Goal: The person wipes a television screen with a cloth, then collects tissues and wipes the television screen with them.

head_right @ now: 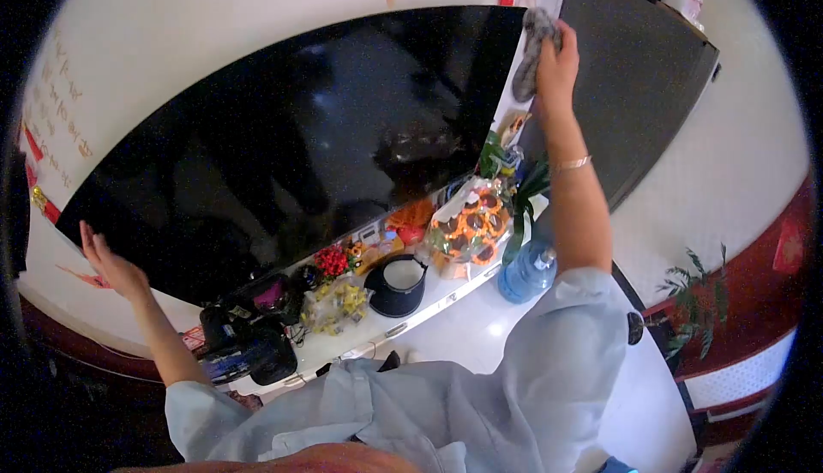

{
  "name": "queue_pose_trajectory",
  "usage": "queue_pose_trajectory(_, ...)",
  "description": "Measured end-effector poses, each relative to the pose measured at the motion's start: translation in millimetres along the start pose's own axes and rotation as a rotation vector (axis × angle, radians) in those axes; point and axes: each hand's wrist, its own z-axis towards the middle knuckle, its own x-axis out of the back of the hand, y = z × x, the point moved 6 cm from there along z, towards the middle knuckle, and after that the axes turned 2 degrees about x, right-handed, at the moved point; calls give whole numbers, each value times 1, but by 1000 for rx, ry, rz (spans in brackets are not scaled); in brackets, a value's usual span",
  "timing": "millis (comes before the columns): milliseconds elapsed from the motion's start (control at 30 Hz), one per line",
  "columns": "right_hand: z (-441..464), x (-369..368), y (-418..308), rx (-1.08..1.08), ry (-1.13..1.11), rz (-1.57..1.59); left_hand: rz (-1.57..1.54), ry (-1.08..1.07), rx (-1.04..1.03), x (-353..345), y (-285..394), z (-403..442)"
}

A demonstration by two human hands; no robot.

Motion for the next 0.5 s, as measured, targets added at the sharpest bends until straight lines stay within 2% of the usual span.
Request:
queue_pose_trajectory(33, 30, -3, 14, 120, -19, -89, -26, 1, -2, 6, -12, 8)
queue_pose_trajectory(67, 53, -7, 31, 135, -30, -150, -52, 1, -7, 7, -17, 12)
queue_pose_trajectory(200, 123, -36, 95, 173, -54, -354, 17, -151, -82, -57, 36, -27)
queue_pose_trajectory(333, 142, -54, 122, 239, -114, -441, 100, -193, -189, -100, 43, -23)
queue_pose_trajectory(433, 128, -76, 157, 91, -423, -487, 149, -115, -236, -93, 20, 11)
queue_pose_trajectory(467, 124, -78, 160, 135, -410, -512, 310, -109, -348, -90, 18, 19)
queue_pose_trajectory(500, 120, -81, 159, 179, -399, -528, 346, -163, -350, -99, 24, 17)
